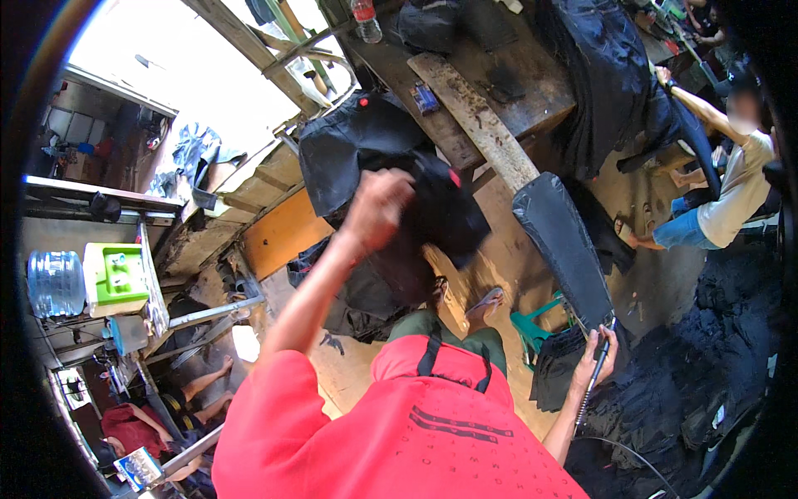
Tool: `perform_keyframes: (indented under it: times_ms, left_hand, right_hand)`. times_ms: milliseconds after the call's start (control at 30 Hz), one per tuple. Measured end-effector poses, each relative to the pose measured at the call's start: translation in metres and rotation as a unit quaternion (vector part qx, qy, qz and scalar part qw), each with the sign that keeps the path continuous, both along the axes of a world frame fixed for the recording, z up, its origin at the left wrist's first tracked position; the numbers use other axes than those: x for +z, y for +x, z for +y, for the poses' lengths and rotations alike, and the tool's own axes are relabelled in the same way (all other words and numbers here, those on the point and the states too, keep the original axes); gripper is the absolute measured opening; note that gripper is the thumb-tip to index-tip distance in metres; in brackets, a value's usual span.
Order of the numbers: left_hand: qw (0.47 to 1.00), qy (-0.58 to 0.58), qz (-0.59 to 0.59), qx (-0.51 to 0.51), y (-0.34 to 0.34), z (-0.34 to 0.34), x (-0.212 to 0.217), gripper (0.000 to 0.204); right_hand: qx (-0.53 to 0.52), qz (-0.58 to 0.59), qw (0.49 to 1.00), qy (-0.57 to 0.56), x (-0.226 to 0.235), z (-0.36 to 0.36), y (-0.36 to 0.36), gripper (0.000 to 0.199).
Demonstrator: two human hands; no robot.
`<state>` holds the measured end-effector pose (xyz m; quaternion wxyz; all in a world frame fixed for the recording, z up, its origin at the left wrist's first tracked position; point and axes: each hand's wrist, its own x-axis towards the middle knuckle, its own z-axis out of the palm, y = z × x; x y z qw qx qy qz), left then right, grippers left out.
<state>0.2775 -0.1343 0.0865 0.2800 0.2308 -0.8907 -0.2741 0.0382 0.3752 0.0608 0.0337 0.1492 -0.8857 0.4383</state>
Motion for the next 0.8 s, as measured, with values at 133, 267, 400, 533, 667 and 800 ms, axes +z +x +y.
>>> perform_keyframes:
  times_ms: [133,267,400,533,667,800]
  left_hand:
    - [0.992,-0.027,-0.071,0.103,0.033,-0.175,-0.008,0.027]
    - [0.954,-0.150,-0.115,0.232,0.058,-0.226,-0.079,0.075]
    - [0.961,-0.133,-0.070,0.230,0.017,-0.093,-0.176,0.076]
    - [0.958,0.154,-0.176,-0.166,-0.056,0.127,-0.206,0.057]
    - [0.830,0.289,-0.193,-0.436,-0.115,0.279,-0.147,0.027]
    - [0.790,0.163,-0.203,-0.554,-0.200,0.333,-0.080,0.018]
  right_hand:
    - [0.007,-0.035,0.998,-0.050,0.000,-0.016,0.016,0.029]
    - [0.009,-0.038,0.999,0.009,-0.005,-0.003,0.036,0.026]
    - [-0.078,-0.080,0.994,-0.007,-0.043,0.044,0.051,0.025]
    - [-0.239,-0.077,0.950,-0.185,-0.111,0.130,0.050,0.024]
    - [-0.357,-0.055,0.928,-0.097,-0.172,0.199,0.022,0.036]
    - [-0.371,-0.005,0.928,-0.024,-0.234,0.197,-0.047,0.063]
